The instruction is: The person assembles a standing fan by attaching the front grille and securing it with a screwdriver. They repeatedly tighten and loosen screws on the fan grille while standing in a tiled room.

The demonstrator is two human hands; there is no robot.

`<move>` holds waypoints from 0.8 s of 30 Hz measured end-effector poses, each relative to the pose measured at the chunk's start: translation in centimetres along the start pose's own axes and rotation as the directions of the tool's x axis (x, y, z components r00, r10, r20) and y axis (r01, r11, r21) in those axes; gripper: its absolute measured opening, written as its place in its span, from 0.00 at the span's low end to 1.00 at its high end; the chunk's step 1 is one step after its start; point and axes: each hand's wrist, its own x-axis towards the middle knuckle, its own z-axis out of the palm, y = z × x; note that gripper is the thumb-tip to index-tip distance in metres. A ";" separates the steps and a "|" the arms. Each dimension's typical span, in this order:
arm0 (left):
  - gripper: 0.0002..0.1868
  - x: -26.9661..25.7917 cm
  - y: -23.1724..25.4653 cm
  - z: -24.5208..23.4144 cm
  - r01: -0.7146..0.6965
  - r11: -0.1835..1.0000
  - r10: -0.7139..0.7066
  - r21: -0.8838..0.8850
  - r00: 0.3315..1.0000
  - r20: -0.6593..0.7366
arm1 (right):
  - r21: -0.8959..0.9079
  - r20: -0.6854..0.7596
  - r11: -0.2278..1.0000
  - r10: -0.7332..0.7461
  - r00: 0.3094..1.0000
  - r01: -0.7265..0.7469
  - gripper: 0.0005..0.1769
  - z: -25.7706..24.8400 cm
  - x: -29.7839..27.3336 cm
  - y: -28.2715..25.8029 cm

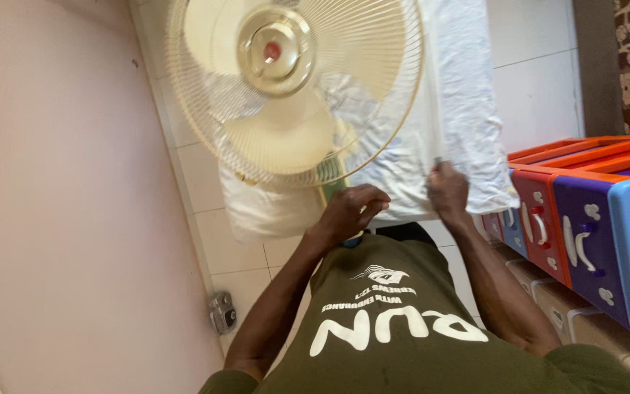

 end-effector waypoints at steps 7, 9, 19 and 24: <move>0.15 -11.2 -1.4 -1.6 0.114 0.869 -0.321 -0.481 0.870 -0.374 | 0.534 -0.133 0.735 -0.414 0.900 0.417 0.07 -3.4 -8.0 -8.3; 0.23 -12.2 -3.3 -2.2 -0.197 0.744 -0.305 -0.639 0.751 -0.586 | 0.030 0.201 0.685 -0.718 0.667 0.728 0.14 -3.1 -10.4 -10.9; 0.28 -15.4 -11.0 -3.7 -0.081 0.584 -0.683 -0.808 0.489 -0.543 | -0.091 0.462 0.920 -0.299 0.835 0.380 0.22 -0.1 -19.2 -11.4; 0.37 -14.3 -10.9 -3.7 -0.134 0.612 -0.654 -0.779 0.468 -0.594 | -0.084 0.407 0.922 -0.314 0.858 0.378 0.22 -0.3 -20.0 -10.2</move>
